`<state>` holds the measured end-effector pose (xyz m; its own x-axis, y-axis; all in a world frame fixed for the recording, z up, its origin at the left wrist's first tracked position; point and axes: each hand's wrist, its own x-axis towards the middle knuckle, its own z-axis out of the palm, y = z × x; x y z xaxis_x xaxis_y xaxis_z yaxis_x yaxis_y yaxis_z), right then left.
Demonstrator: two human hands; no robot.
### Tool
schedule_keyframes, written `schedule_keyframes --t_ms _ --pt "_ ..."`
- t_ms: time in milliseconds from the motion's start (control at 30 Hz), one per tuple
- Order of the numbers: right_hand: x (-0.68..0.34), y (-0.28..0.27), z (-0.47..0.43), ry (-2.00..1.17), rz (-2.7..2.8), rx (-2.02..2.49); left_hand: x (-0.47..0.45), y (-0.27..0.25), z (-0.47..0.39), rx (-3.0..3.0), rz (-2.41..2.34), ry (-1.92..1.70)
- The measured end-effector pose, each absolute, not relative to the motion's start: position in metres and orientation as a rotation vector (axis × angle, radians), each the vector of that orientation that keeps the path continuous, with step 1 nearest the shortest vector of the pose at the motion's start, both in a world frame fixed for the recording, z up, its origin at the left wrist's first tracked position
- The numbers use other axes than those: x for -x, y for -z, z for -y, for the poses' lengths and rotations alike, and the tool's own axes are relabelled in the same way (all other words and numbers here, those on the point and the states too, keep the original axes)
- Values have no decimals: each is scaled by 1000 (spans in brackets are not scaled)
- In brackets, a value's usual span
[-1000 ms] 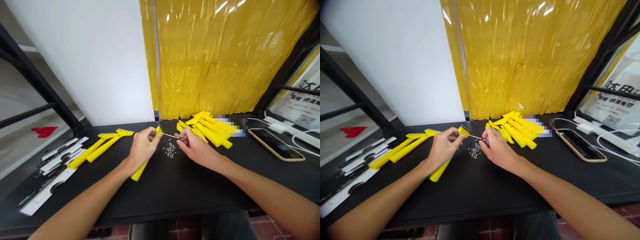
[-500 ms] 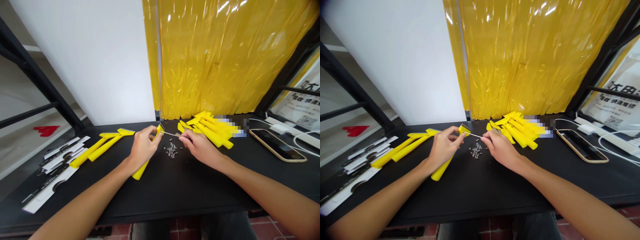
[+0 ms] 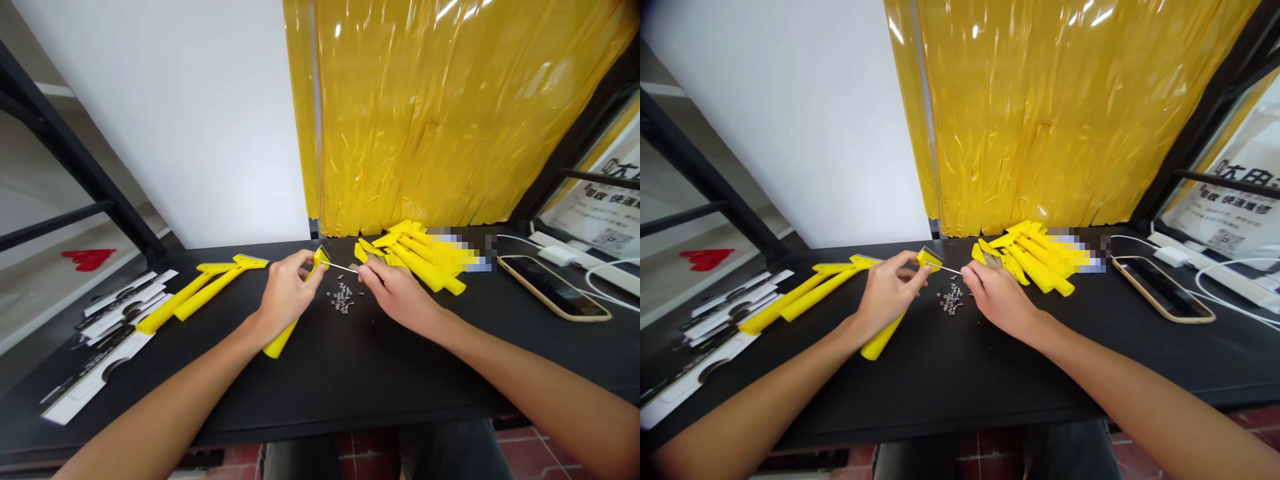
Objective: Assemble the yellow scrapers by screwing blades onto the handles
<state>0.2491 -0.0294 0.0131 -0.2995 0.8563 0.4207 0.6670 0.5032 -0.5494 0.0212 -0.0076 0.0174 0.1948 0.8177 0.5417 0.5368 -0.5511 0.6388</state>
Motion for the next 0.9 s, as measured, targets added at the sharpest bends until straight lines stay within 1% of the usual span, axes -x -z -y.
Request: schedule_keyframes --t_ms 200,300,400,533,700,900 --pt "-250 -12 30 -300 2104 1201 -21 -17 7 -2172 -1275 -1291" --pt "-250 -14 31 -264 2176 1287 -21 -17 8 -2172 -1272 -1291" --pt "-249 -15 33 -299 2156 1302 -21 -17 7 -2180 -1263 -1290" --pt "-249 -16 33 -373 1983 1247 -20 -17 7 -2191 -1270 -1293" --pt "-253 -17 28 -281 2047 1225 -22 -17 10 -2201 -1270 -1301" --pt "-251 -13 29 -393 2038 1245 -23 -18 10 -2200 -1284 -1311"
